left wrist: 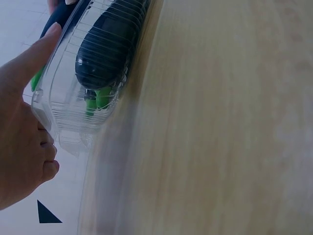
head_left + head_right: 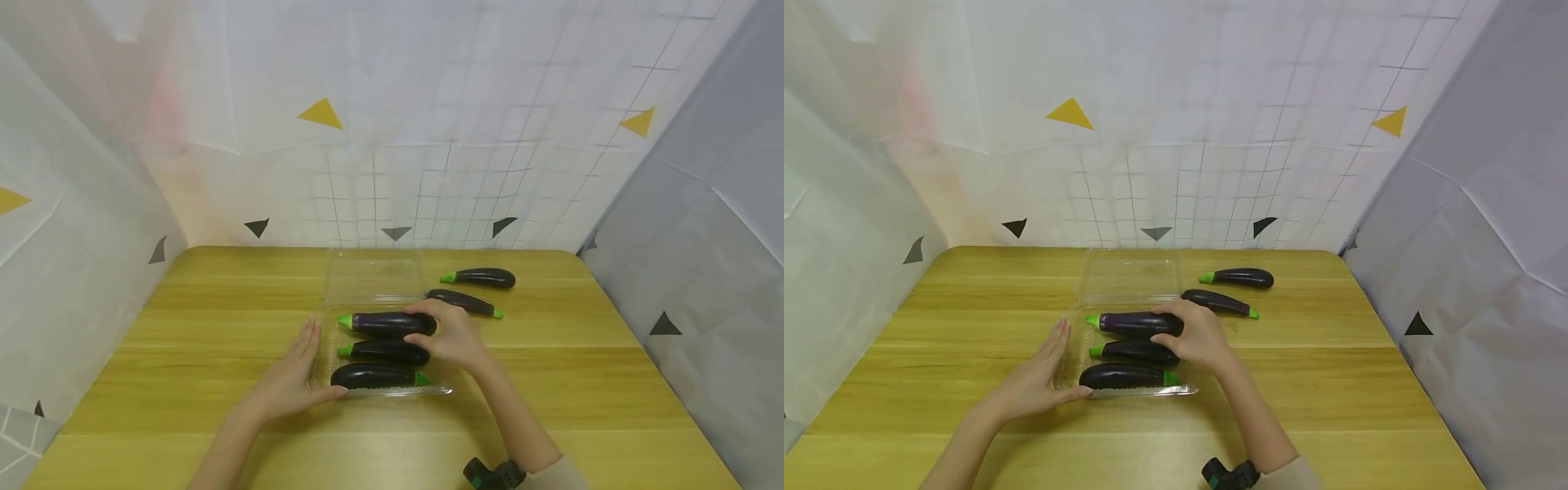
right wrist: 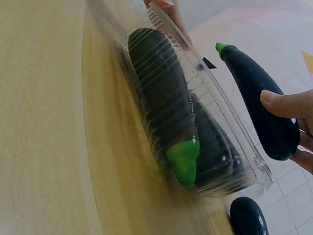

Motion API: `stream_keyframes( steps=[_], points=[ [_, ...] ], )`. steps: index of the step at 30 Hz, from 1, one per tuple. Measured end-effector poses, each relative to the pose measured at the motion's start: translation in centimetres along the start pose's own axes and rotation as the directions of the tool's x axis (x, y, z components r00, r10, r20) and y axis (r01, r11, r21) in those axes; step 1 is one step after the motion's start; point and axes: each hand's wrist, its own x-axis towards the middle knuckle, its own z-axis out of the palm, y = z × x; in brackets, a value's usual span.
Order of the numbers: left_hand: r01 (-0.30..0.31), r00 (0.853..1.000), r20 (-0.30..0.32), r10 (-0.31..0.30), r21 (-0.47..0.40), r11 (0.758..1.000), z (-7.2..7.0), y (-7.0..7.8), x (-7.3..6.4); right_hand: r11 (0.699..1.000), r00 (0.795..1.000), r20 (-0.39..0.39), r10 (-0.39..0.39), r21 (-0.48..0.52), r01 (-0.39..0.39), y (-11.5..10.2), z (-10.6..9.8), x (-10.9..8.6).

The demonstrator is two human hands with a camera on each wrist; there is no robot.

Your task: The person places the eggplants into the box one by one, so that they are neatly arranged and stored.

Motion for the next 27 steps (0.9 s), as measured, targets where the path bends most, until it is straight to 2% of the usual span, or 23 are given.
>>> stream_keyframes(
  steps=[8,22,27],
  points=[
    [-0.003,1.0,0.0,0.003,-0.003,1.0,-0.2,0.2,-0.1,0.998,0.998,0.049,0.042,0.044,-0.044,0.1,1.2,0.3],
    [-0.003,1.0,-0.003,0.003,-0.016,1.0,-0.4,0.4,-0.1,0.997,0.997,0.034,0.074,-0.039,-0.073,0.9,2.6,0.3],
    [0.001,1.0,-0.001,-0.001,-0.019,1.0,-0.3,0.5,-0.1,0.995,0.995,0.036,0.097,-0.036,-0.096,1.2,2.7,0.2]
  ],
)
